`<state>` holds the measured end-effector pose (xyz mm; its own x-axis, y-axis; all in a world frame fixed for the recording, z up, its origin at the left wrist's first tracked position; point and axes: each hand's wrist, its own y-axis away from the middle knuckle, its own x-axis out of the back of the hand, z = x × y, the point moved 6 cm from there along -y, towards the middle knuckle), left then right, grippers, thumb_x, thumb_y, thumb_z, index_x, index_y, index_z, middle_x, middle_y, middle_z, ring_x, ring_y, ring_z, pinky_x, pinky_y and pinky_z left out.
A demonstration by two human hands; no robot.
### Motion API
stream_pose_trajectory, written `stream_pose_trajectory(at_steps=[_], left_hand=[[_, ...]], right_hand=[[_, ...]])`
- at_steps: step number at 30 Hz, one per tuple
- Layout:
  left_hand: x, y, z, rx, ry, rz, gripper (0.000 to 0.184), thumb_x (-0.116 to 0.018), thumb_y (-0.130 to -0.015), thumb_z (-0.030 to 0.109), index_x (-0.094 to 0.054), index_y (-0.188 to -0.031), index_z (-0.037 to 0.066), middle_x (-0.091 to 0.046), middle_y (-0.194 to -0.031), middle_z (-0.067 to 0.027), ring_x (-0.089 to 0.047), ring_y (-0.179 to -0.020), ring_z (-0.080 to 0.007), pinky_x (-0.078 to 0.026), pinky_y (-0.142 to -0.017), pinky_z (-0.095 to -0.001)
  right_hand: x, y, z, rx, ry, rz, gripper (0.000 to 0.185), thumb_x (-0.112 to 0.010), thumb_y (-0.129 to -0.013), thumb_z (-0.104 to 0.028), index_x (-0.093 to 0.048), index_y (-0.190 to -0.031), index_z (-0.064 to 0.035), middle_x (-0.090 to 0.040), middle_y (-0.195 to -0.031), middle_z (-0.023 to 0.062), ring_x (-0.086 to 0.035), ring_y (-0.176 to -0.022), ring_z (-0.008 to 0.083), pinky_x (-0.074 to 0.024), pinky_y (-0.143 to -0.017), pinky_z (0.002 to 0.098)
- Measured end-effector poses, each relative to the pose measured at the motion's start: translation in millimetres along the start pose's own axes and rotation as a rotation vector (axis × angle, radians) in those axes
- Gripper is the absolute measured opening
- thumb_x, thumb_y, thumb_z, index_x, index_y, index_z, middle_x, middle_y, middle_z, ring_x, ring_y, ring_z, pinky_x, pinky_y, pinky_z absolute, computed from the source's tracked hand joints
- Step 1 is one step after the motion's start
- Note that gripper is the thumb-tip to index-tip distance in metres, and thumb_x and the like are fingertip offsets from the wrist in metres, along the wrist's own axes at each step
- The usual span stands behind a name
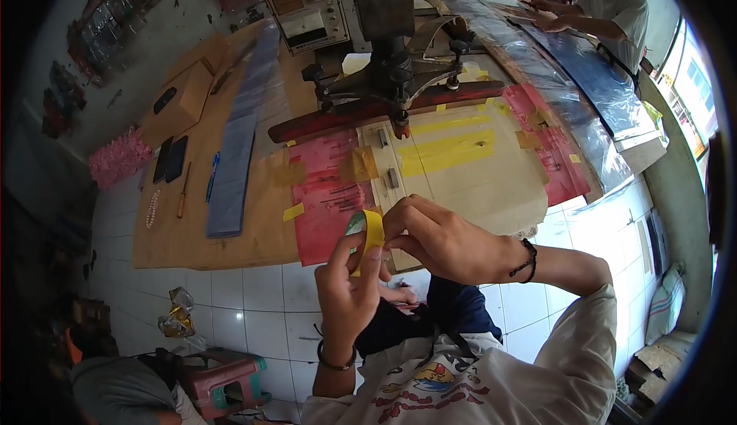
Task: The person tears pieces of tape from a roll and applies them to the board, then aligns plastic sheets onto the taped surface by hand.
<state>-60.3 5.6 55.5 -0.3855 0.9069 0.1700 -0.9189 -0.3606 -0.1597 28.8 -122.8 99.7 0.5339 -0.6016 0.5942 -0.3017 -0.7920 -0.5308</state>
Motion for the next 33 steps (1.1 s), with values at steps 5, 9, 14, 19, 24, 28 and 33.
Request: stream_pose_trajectory(at_steps=[5,9,14,19,24,28,33], left_hand=[[4,-9,13,-0.245,-0.219,0.041,0.016,-0.067,-0.098,0.011,-0.066,-0.100,-0.005,-0.074,-0.084,-0.0184,-0.075,-0.075,-0.0256,-0.054,-0.065,-0.0322],[-4,-12,11,-0.259,-0.354,-0.061,0.017,-0.069,-0.095,0.015,-0.068,-0.100,-0.002,-0.072,-0.082,-0.0205,-0.074,-0.075,-0.0348,-0.055,-0.064,-0.0376],[-11,-14,16,-0.276,-0.431,-0.102,0.020,-0.070,-0.094,0.021,-0.070,-0.097,0.001,-0.072,-0.078,-0.0198,-0.072,-0.071,-0.0371,-0.054,-0.062,-0.0416],[-18,-14,27,-0.277,-0.604,-0.208,0.024,-0.070,-0.094,0.019,-0.071,-0.098,-0.005,-0.072,-0.080,-0.0214,-0.072,-0.072,-0.0364,-0.055,-0.064,-0.0400],[-36,-11,33,-0.395,-0.756,-0.277,0.019,-0.070,-0.091,0.020,-0.072,-0.090,0.001,-0.070,-0.071,-0.0181,-0.066,-0.061,-0.0355,-0.052,-0.062,-0.0426],[-39,-15,29,-0.455,-0.787,-0.292,0.018,-0.069,-0.091,0.019,-0.068,-0.081,0.003,-0.068,-0.067,-0.0154,-0.065,-0.057,-0.0336,-0.051,-0.062,-0.0424],[-37,-25,27,-0.394,-0.785,-0.301,0.020,-0.068,-0.091,0.020,-0.067,-0.080,0.003,-0.065,-0.061,-0.0158,-0.063,-0.055,-0.0356,-0.050,-0.059,-0.0445]], right_hand=[[14,-5,22,-0.289,-0.113,-0.031,0.030,-0.072,-0.094,-0.011,-0.054,-0.115,-0.0002,-0.069,-0.094,0.0125,-0.070,-0.083,0.0273,-0.0568,-0.074,0.0362],[23,-6,20,-0.397,-0.063,-0.287,0.049,-0.079,-0.090,-0.025,-0.053,-0.123,0.0013,-0.071,-0.091,0.0101,-0.072,-0.080,0.0242,-0.0574,-0.073,0.0335],[28,-1,33,-0.462,-0.027,-0.378,0.037,-0.079,-0.089,-0.030,-0.070,-0.114,-0.0037,-0.076,-0.088,0.0094,-0.072,-0.079,0.0228,-0.0572,-0.075,0.0334],[27,-1,31,-0.473,0.110,-0.542,0.029,-0.076,-0.091,-0.032,-0.077,-0.108,-0.0084,-0.077,-0.089,0.0079,-0.073,-0.082,0.0223,-0.0565,-0.078,0.0329],[16,0,39,-0.463,0.204,-0.821,0.033,-0.072,-0.093,-0.039,-0.077,-0.111,-0.0113,-0.077,-0.094,0.0072,-0.073,-0.087,0.0234,-0.0561,-0.080,0.0348],[20,1,41,-0.524,0.132,-0.808,0.030,-0.070,-0.094,-0.038,-0.079,-0.104,-0.0115,-0.076,-0.089,0.0096,-0.072,-0.086,0.0293,-0.0553,-0.080,0.0370],[22,4,53,-0.412,0.169,-0.658,0.028,-0.070,-0.094,-0.034,-0.078,-0.107,-0.0111,-0.077,-0.095,0.0091,-0.073,-0.090,0.0267,-0.0569,-0.082,0.0367]])
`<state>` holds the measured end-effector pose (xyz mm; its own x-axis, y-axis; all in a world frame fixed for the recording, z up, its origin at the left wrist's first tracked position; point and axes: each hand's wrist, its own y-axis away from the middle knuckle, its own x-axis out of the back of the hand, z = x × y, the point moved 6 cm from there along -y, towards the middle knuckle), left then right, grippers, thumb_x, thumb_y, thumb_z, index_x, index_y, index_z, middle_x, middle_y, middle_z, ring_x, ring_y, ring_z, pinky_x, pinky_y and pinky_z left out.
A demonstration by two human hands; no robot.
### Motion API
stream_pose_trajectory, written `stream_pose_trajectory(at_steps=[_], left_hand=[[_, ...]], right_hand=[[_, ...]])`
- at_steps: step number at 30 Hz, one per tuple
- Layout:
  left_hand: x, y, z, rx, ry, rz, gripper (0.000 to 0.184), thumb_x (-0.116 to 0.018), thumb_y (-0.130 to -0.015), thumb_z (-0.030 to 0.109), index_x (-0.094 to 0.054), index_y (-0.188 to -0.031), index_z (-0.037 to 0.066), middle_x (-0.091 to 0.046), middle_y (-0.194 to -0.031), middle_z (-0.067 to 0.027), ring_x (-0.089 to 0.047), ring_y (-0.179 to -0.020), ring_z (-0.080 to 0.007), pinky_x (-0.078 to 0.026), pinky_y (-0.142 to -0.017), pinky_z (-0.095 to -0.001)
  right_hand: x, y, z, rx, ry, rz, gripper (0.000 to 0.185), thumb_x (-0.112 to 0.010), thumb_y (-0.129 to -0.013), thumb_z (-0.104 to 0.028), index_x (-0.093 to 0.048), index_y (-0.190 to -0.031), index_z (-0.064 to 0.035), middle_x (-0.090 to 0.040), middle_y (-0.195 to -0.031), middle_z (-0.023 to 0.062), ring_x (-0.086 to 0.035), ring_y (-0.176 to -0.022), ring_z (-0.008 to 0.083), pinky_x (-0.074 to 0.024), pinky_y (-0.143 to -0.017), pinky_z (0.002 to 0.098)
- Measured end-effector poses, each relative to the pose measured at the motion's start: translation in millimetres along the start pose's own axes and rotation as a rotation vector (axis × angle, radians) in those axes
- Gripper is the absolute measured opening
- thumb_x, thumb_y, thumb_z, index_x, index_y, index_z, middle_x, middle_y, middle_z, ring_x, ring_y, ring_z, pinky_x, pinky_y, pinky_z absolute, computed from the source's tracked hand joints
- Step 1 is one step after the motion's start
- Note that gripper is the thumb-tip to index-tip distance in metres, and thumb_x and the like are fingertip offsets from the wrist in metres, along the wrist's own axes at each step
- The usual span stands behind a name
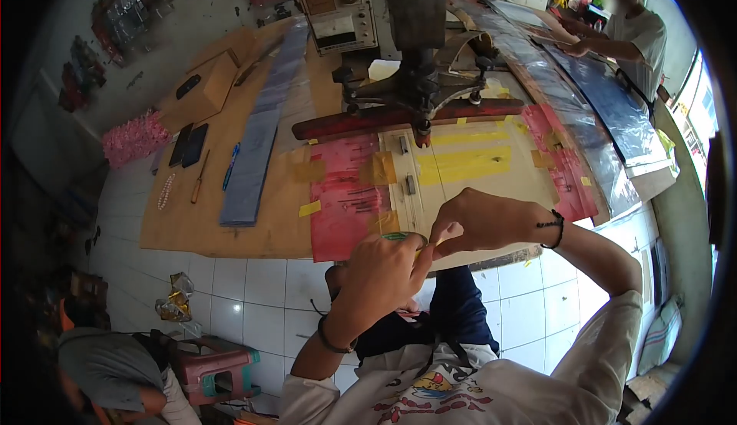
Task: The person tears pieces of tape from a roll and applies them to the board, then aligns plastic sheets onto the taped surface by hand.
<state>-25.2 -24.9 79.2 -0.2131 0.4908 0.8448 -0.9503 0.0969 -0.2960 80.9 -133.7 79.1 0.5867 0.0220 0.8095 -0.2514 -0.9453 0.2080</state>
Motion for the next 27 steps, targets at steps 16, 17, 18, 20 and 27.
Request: stream_pose_trajectory(at_steps=[16,17,18,20,27], left_hand=[[-6,-16,-50,-0.002,0.430,0.183,0.019,-0.073,-0.089,0.021,-0.075,-0.085,0.003,-0.067,-0.065,-0.0132,-0.068,-0.058,-0.0210,-0.051,-0.055,-0.0348],[-11,-15,-59,0.038,0.558,0.169,0.019,-0.072,-0.090,0.020,-0.074,-0.084,0.002,-0.066,-0.065,-0.0117,-0.067,-0.057,-0.0171,-0.050,-0.054,-0.0335],[-15,-15,-69,0.078,0.685,0.155,0.019,-0.071,-0.092,0.018,-0.073,-0.083,0.001,-0.066,-0.064,-0.0101,-0.066,-0.057,-0.0133,-0.049,-0.053,-0.0322],[-20,-18,-102,0.152,0.918,0.209,0.021,-0.070,-0.091,0.019,-0.070,-0.081,0.001,-0.064,-0.063,-0.0110,-0.062,-0.055,-0.0217,-0.045,-0.053,-0.0321],[2,-11,-109,-0.045,-0.028,0.266,0.024,-0.077,-0.088,0.024,-0.066,-0.079,0.004,-0.062,-0.083,-0.0088,-0.057,-0.079,-0.0271,-0.046,-0.079,-0.0397]], right_hand=[[21,-12,-21,0.150,-0.089,0.223,0.016,-0.074,-0.091,-0.018,-0.077,-0.098,-0.0045,-0.074,-0.084,0.0106,-0.070,-0.077,0.0251,-0.0559,-0.072,0.0374],[24,-11,-27,0.220,-0.082,0.305,0.013,-0.075,-0.089,-0.015,-0.077,-0.096,-0.0044,-0.072,-0.080,0.0092,-0.069,-0.074,0.0235,-0.0550,-0.071,0.0366],[29,-8,-41,0.316,0.069,0.362,0.011,-0.077,-0.087,-0.014,-0.077,-0.094,-0.0052,-0.070,-0.078,0.0075,-0.067,-0.073,0.0225,-0.0533,-0.070,0.0362],[40,3,-77,0.507,0.370,0.471,0.009,-0.080,-0.084,-0.011,-0.078,-0.091,-0.0069,-0.066,-0.074,0.0041,-0.063,-0.070,0.0205,-0.0499,-0.067,0.0355],[72,20,-60,0.319,0.118,0.723,0.017,-0.084,-0.078,-0.007,-0.080,-0.095,-0.0073,-0.069,-0.077,0.0022,-0.059,-0.067,0.0186,-0.0469,-0.060,0.0334]])
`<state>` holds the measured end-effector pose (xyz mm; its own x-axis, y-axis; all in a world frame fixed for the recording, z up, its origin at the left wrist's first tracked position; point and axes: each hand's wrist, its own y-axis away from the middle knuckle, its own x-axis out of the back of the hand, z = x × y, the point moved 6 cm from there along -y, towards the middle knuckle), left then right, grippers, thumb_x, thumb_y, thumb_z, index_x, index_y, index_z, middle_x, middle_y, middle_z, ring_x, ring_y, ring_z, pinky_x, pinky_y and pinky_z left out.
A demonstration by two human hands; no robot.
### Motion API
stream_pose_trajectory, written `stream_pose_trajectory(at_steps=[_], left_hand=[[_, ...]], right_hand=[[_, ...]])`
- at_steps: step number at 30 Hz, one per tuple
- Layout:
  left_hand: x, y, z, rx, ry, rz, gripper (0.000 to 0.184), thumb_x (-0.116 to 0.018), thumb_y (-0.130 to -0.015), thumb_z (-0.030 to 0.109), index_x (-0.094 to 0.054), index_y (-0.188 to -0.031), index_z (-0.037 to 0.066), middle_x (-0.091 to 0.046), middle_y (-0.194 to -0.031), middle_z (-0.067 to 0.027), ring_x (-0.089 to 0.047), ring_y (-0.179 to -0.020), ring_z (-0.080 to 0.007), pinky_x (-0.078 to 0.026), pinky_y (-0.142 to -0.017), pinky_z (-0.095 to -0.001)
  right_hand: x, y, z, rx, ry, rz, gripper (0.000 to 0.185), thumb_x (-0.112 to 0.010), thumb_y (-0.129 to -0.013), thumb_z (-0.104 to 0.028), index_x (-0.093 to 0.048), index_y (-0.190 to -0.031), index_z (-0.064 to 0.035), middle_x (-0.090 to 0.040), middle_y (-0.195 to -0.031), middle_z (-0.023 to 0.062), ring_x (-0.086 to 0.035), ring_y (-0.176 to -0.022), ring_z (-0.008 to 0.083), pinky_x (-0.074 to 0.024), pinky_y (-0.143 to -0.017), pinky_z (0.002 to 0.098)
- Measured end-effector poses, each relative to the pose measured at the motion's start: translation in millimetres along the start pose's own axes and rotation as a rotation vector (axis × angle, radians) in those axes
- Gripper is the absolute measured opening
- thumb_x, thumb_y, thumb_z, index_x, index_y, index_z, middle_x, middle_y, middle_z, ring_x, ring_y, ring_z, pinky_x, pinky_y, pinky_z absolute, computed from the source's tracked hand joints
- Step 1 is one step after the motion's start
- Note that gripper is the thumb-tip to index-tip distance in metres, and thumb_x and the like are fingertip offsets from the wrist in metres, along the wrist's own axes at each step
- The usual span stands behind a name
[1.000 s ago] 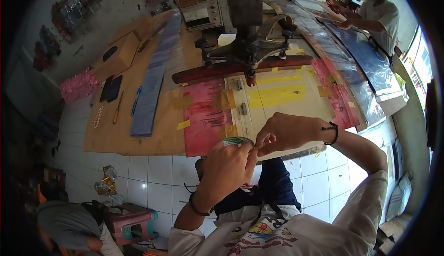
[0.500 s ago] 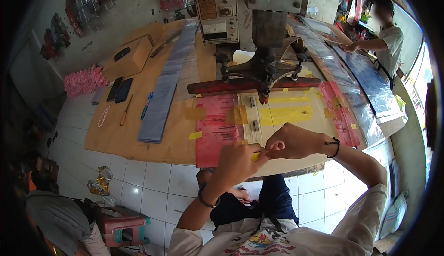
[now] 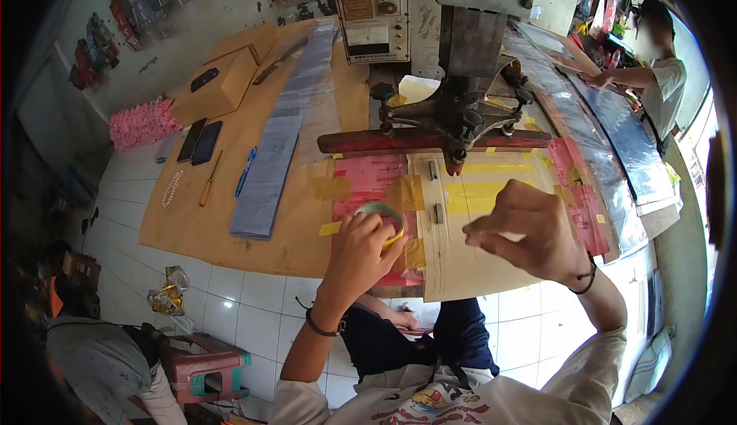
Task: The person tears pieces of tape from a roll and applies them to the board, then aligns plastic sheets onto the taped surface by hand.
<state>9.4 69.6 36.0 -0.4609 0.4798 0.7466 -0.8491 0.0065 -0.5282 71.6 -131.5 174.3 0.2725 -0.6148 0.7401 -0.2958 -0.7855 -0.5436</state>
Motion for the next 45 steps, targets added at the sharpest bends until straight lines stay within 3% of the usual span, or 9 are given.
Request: stream_pose_trajectory(at_steps=[7,12,14,23,27,33,36,39,45], left_hand=[[26,-17,10,0.046,0.465,-0.038,0.055,-0.083,-0.085,0.023,-0.060,-0.130,0.001,-0.065,-0.113,-0.0142,-0.063,-0.107,-0.0263,-0.050,-0.091,-0.0404],[4,-46,22,0.130,0.787,-0.181,0.036,-0.080,-0.090,0.019,-0.070,-0.118,-0.001,-0.073,-0.101,-0.0112,-0.068,-0.090,-0.0142,-0.052,-0.075,-0.0301],[-12,-49,10,0.213,0.892,-0.134,0.019,-0.077,-0.091,0.016,-0.076,-0.102,-0.001,-0.074,-0.082,-0.0076,-0.069,-0.071,-0.0122,-0.051,-0.064,-0.0280],[59,-91,-5,0.036,0.623,0.152,0.004,-0.061,-0.097,-0.001,-0.064,-0.097,-0.003,-0.070,-0.086,-0.0124,-0.066,-0.074,-0.0171,-0.054,-0.064,-0.0324],[103,-178,-88,0.195,0.565,0.330,0.027,-0.058,-0.104,0.021,-0.066,-0.099,-0.004,-0.067,-0.083,-0.0075,-0.062,-0.074,-0.0138,-0.052,-0.076,-0.0295],[-21,-258,-216,0.308,0.486,-0.509,0.028,-0.061,-0.104,0.022,-0.070,-0.118,0.000,-0.073,-0.111,-0.0076,-0.068,-0.099,-0.0125,-0.052,-0.091,-0.0278],[-84,-267,-207,0.069,0.932,-0.696,0.034,-0.058,-0.106,0.024,-0.061,-0.130,0.000,-0.070,-0.123,-0.0087,-0.066,-0.114,-0.0141,-0.051,-0.101,-0.0283],[-116,-258,-199,0.343,1.144,-0.877,0.038,-0.053,-0.108,0.024,-0.052,-0.138,0.000,-0.066,-0.132,-0.0121,-0.064,-0.120,-0.0162,-0.049,-0.107,-0.0288],[-138,-267,-230,0.334,0.940,-0.505,0.030,-0.058,-0.106,0.024,-0.058,-0.119,-0.003,-0.072,-0.110,-0.0156,-0.072,-0.092,-0.0175,-0.061,-0.082,-0.0302]], right_hand=[[-33,1,40,-0.079,-0.071,-0.042,0.025,-0.087,-0.078,-0.010,-0.081,-0.102,-0.0079,-0.068,-0.077,0.0053,-0.062,-0.071,0.0179,-0.0477,-0.061,0.0319],[-48,-13,53,-0.070,-0.106,-0.158,0.095,-0.080,-0.085,-0.015,-0.024,-0.161,-0.0075,-0.070,-0.084,0.0074,-0.065,-0.075,0.0273,-0.0557,-0.071,0.0402],[-50,-12,65,-0.118,-0.130,-0.131,0.093,-0.080,-0.085,-0.016,-0.026,-0.160,-0.0061,-0.070,-0.084,0.0077,-0.065,-0.074,0.0275,-0.0556,-0.069,0.0390],[-45,5,75,-0.429,-0.370,-0.110,0.064,-0.079,-0.088,-0.016,-0.049,-0.143,-0.0030,-0.075,-0.086,0.0066,-0.070,-0.071,0.0209,-0.0592,-0.062,0.0332],[-46,32,83,-0.386,-0.268,-0.231,0.039,-0.079,-0.088,-0.016,-0.067,-0.124,-0.0065,-0.075,-0.082,0.0049,-0.071,-0.070,0.0179,-0.0590,-0.061,0.0321],[-74,95,112,-0.621,-0.214,-0.074,0.024,-0.081,-0.084,-0.010,-0.076,-0.107,-0.0071,-0.074,-0.079,0.0037,-0.068,-0.063,0.0189,-0.0560,-0.058,0.0312],[-76,101,118,-0.722,-0.168,0.022,0.023,-0.082,-0.080,-0.007,-0.076,-0.102,-0.0048,-0.073,-0.074,0.0055,-0.064,-0.057,0.0154,-0.0522,-0.055,0.0277],[-80,108,123,-0.773,-0.127,0.115,0.024,-0.085,-0.078,-0.016,-0.075,-0.096,-0.0035,-0.067,-0.063,0.0045,-0.060,-0.053,0.0129,-0.0478,-0.052,0.0270],[-83,130,127,-0.744,-0.045,0.200,0.025,-0.083,-0.074,-0.021,-0.072,-0.087,-0.0026,-0.065,-0.061,0.0051,-0.057,-0.051,0.0142,-0.0417,-0.049,0.0274]])
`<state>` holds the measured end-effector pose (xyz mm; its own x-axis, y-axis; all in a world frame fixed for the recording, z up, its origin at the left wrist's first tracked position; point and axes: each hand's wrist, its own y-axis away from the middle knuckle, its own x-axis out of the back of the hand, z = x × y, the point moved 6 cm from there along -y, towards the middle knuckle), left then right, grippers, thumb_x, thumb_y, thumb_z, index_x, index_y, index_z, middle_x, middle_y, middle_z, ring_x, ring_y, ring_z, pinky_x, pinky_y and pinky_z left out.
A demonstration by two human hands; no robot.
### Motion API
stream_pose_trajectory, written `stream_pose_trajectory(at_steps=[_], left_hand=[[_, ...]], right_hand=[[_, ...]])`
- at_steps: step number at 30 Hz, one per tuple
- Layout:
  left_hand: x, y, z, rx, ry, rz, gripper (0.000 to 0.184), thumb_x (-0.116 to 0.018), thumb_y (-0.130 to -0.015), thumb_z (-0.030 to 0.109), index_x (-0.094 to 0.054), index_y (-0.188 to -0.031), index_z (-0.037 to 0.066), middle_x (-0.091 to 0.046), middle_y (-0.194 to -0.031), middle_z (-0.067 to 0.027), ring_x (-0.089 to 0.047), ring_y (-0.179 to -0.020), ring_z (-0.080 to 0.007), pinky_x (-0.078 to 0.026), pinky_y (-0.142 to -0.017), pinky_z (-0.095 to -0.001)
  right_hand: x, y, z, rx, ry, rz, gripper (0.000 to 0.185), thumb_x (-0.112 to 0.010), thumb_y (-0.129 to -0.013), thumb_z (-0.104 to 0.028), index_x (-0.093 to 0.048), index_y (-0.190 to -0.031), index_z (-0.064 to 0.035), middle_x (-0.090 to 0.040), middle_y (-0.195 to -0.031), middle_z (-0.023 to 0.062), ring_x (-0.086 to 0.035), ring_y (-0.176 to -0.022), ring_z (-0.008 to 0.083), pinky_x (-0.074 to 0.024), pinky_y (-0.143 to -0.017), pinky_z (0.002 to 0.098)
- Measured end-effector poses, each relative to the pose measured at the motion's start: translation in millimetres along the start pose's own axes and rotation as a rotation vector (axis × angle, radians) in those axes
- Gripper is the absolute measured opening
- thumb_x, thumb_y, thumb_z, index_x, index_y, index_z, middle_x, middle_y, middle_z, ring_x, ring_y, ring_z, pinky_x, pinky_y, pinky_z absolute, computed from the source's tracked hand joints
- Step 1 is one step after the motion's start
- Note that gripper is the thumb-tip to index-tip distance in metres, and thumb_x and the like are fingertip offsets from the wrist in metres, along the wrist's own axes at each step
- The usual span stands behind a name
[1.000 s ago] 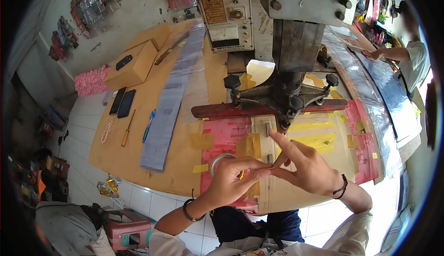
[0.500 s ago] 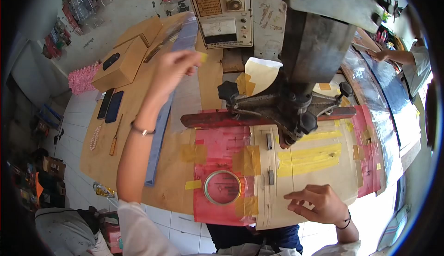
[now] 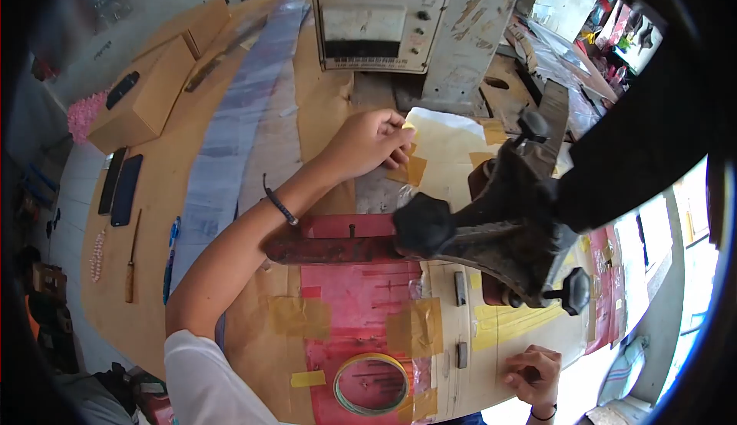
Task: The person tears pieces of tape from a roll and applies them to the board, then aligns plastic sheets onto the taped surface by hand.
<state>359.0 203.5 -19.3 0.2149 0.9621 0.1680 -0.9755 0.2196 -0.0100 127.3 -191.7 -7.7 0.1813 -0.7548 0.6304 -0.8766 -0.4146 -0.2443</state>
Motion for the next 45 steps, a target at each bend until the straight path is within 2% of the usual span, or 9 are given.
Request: stream_pose_trajectory(at_steps=[3,6,10,17,23,28,32,36,45], left_hand=[[3,4,13,-0.126,-0.260,0.155,0.027,-0.064,-0.101,0.022,-0.065,-0.105,-0.004,-0.074,-0.093,-0.0115,-0.073,-0.077,-0.0160,-0.058,-0.075,-0.0287],[13,1,13,-0.372,-0.391,0.189,0.025,-0.066,-0.099,0.019,-0.064,-0.109,-0.004,-0.074,-0.094,-0.0110,-0.072,-0.088,-0.0153,-0.055,-0.079,-0.0312],[18,-6,2,-0.317,-0.164,0.071,0.035,-0.076,-0.092,0.025,-0.064,-0.111,-0.002,-0.072,-0.098,-0.0094,-0.068,-0.092,-0.0141,-0.054,-0.084,-0.0295],[16,2,12,-0.351,-0.493,0.013,0.058,-0.091,-0.074,0.030,-0.064,-0.114,-0.001,-0.069,-0.099,-0.0064,-0.065,-0.093,-0.0156,-0.051,-0.081,-0.0308],[39,-6,-2,-0.265,-0.227,0.395,0.037,-0.079,-0.087,0.029,-0.072,-0.107,-0.001,-0.072,-0.090,-0.0099,-0.066,-0.082,-0.0178,-0.051,-0.075,-0.0329],[35,1,7,-0.313,-0.429,0.384,0.030,-0.074,-0.090,0.029,-0.078,-0.093,-0.001,-0.071,-0.089,-0.0142,-0.068,-0.079,-0.0240,-0.052,-0.073,-0.0348],[36,-6,2,-0.356,-0.481,0.403,0.027,-0.075,-0.087,0.029,-0.079,-0.094,0.003,-0.070,-0.094,-0.0144,-0.067,-0.084,-0.0282,-0.052,-0.076,-0.0374],[31,-11,-1,-0.407,-0.527,0.377,0.026,-0.075,-0.086,0.029,-0.081,-0.094,0.006,-0.070,-0.092,-0.0155,-0.066,-0.091,-0.0309,-0.051,-0.081,-0.0403],[19,-5,6,-0.574,-0.797,0.462,0.022,-0.078,-0.083,0.030,-0.079,-0.086,0.008,-0.068,-0.085,-0.0124,-0.062,-0.087,-0.0336,-0.050,-0.080,-0.0448]], right_hand=[[2,3,3,-0.035,0.023,0.039,0.028,-0.083,-0.075,-0.025,-0.071,-0.086,-0.0025,-0.063,-0.059,0.0050,-0.055,-0.050,0.0142,-0.0387,-0.048,0.0265],[4,4,2,-0.035,0.042,0.056,0.028,-0.082,-0.075,-0.026,-0.071,-0.084,-0.0024,-0.060,-0.057,0.0045,-0.053,-0.049,0.0138,-0.0355,-0.047,0.0268],[3,6,4,-0.046,0.018,0.099,0.035,-0.083,-0.079,-0.034,-0.069,-0.082,-0.0023,-0.056,-0.055,0.0026,-0.050,-0.049,0.0122,-0.0330,-0.047,0.0268],[2,3,1,-0.038,0.009,0.085,0.039,-0.082,-0.083,-0.039,-0.067,-0.084,-0.0030,-0.054,-0.055,0.0007,-0.047,-0.049,0.0105,-0.0301,-0.047,0.0270],[9,11,7,-0.028,0.030,0.100,0.045,-0.081,-0.084,-0.045,-0.065,-0.087,-0.0024,-0.053,-0.053,-0.0009,-0.046,-0.050,0.0090,-0.0314,-0.048,0.0267],[9,15,14,0.008,-0.036,0.099,0.048,-0.080,-0.086,-0.048,-0.064,-0.089,-0.0025,-0.053,-0.052,-0.0020,-0.045,-0.050,0.0079,-0.0314,-0.049,0.0260],[3,11,-1,-0.005,0.007,-0.082,0.058,-0.068,-0.093,-0.056,-0.068,-0.108,-0.0004,-0.062,-0.065,0.0023,-0.055,-0.053,0.0212,-0.0449,-0.051,0.0328],[-1,-4,-21,0.222,0.049,-0.100,0.051,-0.072,-0.095,-0.045,-0.068,-0.113,0.0024,-0.067,-0.063,0.0014,-0.055,-0.053,0.0164,-0.0469,-0.054,0.0327],[-3,1,-10,0.247,0.017,-0.232,0.047,-0.074,-0.093,-0.043,-0.069,-0.106,0.0023,-0.062,-0.062,0.0022,-0.054,-0.052,0.0154,-0.0434,-0.050,0.0306]])
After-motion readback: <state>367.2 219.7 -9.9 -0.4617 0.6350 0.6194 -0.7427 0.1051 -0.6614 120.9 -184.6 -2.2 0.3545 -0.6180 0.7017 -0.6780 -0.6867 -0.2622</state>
